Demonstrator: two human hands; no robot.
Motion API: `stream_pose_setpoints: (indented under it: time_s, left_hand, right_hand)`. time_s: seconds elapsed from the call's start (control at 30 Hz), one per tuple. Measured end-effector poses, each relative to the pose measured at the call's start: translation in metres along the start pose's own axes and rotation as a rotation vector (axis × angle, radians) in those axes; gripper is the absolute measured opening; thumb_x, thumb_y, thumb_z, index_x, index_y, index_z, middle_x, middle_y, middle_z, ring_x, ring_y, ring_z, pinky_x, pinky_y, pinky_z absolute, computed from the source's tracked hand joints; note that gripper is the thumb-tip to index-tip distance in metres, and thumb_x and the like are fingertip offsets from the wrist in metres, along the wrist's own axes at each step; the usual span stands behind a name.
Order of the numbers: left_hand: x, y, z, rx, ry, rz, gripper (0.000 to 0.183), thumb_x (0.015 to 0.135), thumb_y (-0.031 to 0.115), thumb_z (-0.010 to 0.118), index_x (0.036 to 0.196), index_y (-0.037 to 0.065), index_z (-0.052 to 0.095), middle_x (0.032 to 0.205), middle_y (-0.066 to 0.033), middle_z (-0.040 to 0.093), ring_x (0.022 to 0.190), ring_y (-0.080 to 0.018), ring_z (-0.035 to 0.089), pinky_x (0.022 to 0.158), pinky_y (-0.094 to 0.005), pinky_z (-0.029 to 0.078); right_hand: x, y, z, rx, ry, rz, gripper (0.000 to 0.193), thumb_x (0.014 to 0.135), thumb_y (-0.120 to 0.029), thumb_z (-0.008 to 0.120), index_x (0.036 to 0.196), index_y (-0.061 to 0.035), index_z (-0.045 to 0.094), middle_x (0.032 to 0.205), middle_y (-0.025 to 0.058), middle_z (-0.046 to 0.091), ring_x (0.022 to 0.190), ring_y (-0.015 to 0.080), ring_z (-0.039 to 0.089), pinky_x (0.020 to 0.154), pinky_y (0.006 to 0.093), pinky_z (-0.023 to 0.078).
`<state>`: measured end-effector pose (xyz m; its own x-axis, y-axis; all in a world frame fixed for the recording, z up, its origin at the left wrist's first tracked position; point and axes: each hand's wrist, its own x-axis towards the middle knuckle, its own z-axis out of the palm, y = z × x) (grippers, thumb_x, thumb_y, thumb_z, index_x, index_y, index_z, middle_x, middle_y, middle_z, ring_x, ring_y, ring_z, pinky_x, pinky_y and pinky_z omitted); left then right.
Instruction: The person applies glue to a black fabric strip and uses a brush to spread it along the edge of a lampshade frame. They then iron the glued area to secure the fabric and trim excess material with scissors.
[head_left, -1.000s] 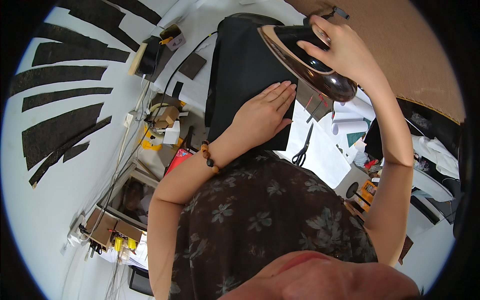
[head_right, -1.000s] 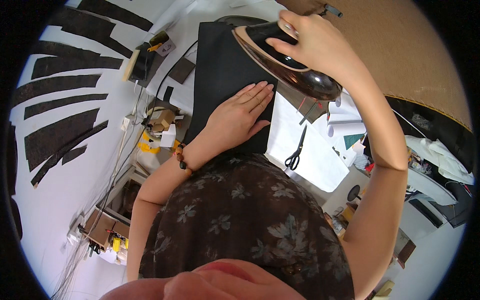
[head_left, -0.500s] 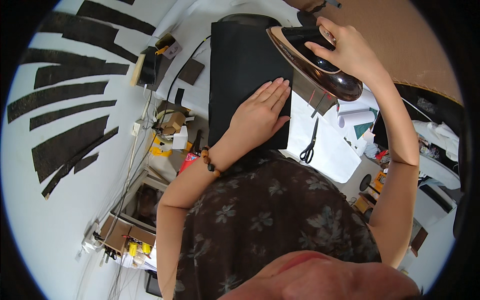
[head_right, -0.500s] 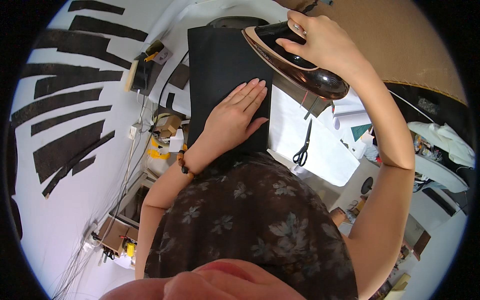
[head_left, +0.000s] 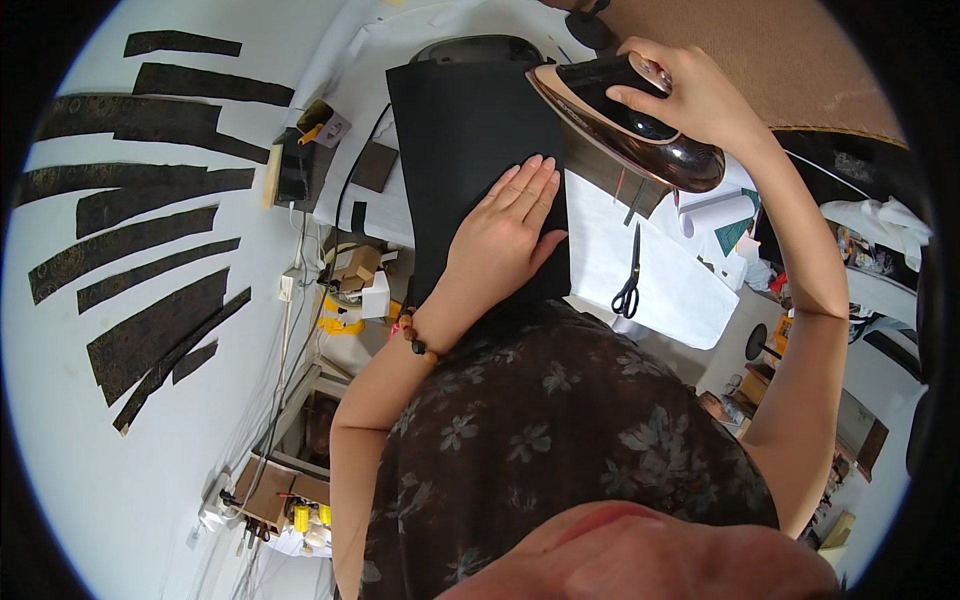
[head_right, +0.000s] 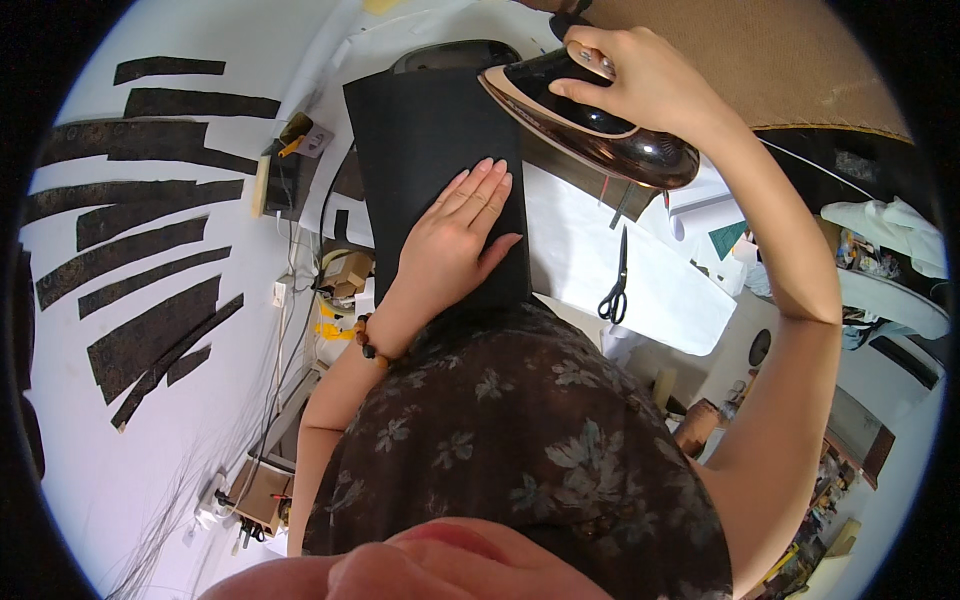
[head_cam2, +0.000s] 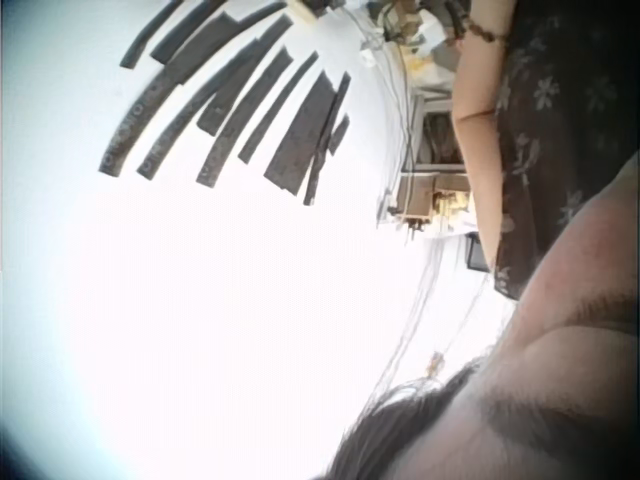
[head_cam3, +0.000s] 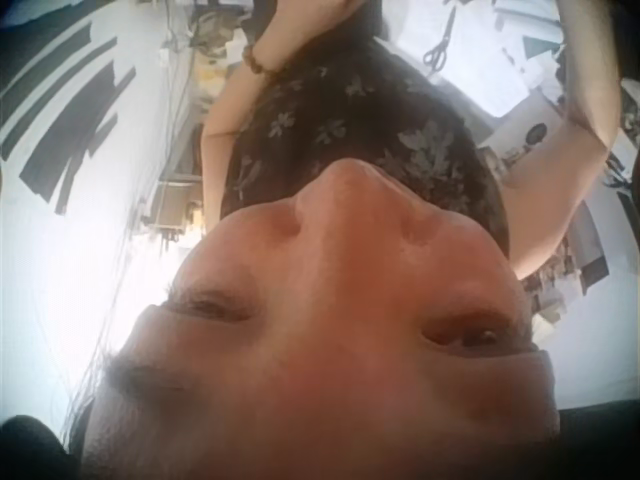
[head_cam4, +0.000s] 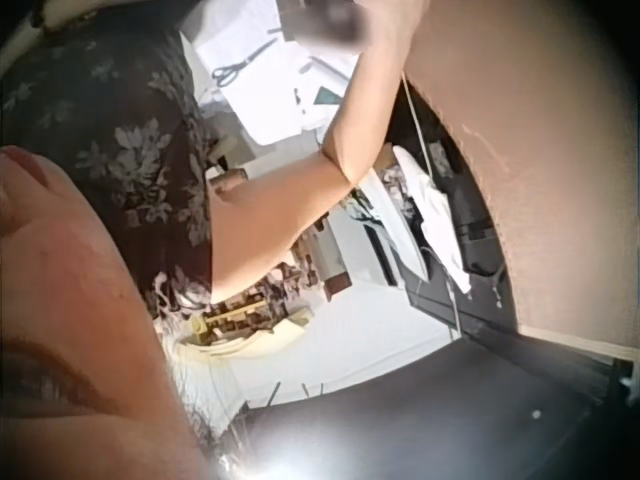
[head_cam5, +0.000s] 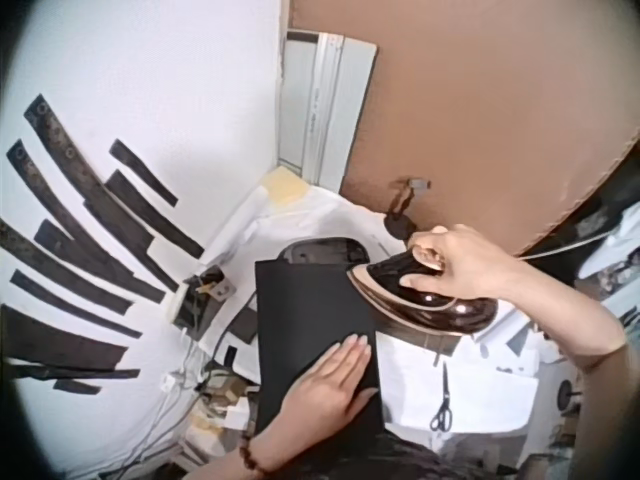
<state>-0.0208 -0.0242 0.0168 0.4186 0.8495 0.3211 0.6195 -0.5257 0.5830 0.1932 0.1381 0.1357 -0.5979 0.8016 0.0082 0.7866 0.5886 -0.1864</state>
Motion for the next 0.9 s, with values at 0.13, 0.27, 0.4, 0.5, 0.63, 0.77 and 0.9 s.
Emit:
stream_pose_setpoints:
  time_s: [0.13,0.27,0.4,0.5,0.63,0.77,0.9]
  left_hand:
    - [0.0,-0.001,-0.001,-0.01,-0.01,-0.011,0.058,0.086,0.024,0.068,0.133,-0.004,0.05,0.14,-0.0175,0.049,0.133,-0.0288,0.044,0.112,-0.0384,0.034]
    - [0.0,-0.001,-0.001,-0.011,-0.031,-0.016,0.057,0.087,0.025,0.066,0.133,-0.004,0.05,0.141,-0.0169,0.048,0.134,-0.028,0.043,0.113,-0.038,0.032]
    - [-0.001,-0.001,-0.001,-0.014,-0.047,-0.017,0.056,0.088,0.025,0.065,0.133,-0.005,0.049,0.142,-0.0164,0.047,0.135,-0.028,0.041,0.113,-0.0383,0.031]
    - [-0.001,-0.002,-0.001,-0.013,-0.052,-0.019,0.056,0.088,0.026,0.064,0.133,-0.005,0.049,0.143,-0.0163,0.046,0.135,-0.0284,0.041,0.113,-0.0389,0.031]
    - [0.0,-0.003,-0.002,-0.022,-0.052,-0.019,0.056,0.089,0.026,0.063,0.133,-0.006,0.049,0.142,-0.0163,0.047,0.135,-0.0286,0.041,0.113,-0.0391,0.032]
    - [-0.002,-0.004,0.0,-0.028,-0.04,-0.011,0.056,0.089,0.026,0.063,0.132,-0.006,0.049,0.141,-0.0171,0.048,0.134,-0.0287,0.042,0.113,-0.039,0.032]
    - [-0.003,-0.005,0.001,-0.041,-0.023,-0.001,0.055,0.09,0.026,0.062,0.131,-0.008,0.049,0.14,-0.0184,0.049,0.134,-0.0291,0.042,0.113,-0.0392,0.032]
  right_hand:
    - [0.01,-0.008,-0.004,-0.07,-0.061,-0.043,0.039,0.083,-0.037,0.073,0.082,-0.0036,0.051,0.06,0.0167,0.049,0.059,0.0367,0.056,0.056,0.0405,0.044]
    - [0.02,-0.01,-0.008,-0.095,-0.149,-0.043,0.038,0.083,-0.034,0.073,0.095,-0.0016,0.057,0.063,0.0153,0.052,0.056,0.03,0.053,0.055,0.0382,0.044]
    - [0.021,-0.02,-0.001,-0.107,-0.123,-0.044,0.041,0.084,-0.034,0.074,0.103,0.0,0.061,0.063,0.0145,0.053,0.054,0.0254,0.052,0.054,0.0359,0.043]
    - [0.029,-0.038,-0.004,-0.088,-0.114,-0.028,0.039,0.083,-0.033,0.073,0.081,-0.0023,0.049,0.059,0.0165,0.05,0.06,0.0392,0.056,0.056,0.0427,0.044]
    - [0.034,-0.046,0.001,-0.063,-0.076,-0.058,0.039,0.082,-0.032,0.073,0.08,-0.0023,0.048,0.06,0.0166,0.05,0.062,0.0398,0.057,0.057,0.0439,0.044]
    - [0.039,-0.056,0.003,-0.071,-0.09,-0.053,0.039,0.082,-0.031,0.072,0.08,-0.0021,0.047,0.06,0.0169,0.049,0.063,0.0406,0.056,0.057,0.0443,0.044]
    - [0.046,-0.065,0.001,-0.109,-0.156,-0.06,0.044,0.085,-0.033,0.073,0.11,0.0017,0.059,0.063,0.0147,0.051,0.053,0.0256,0.05,0.054,0.0346,0.042]
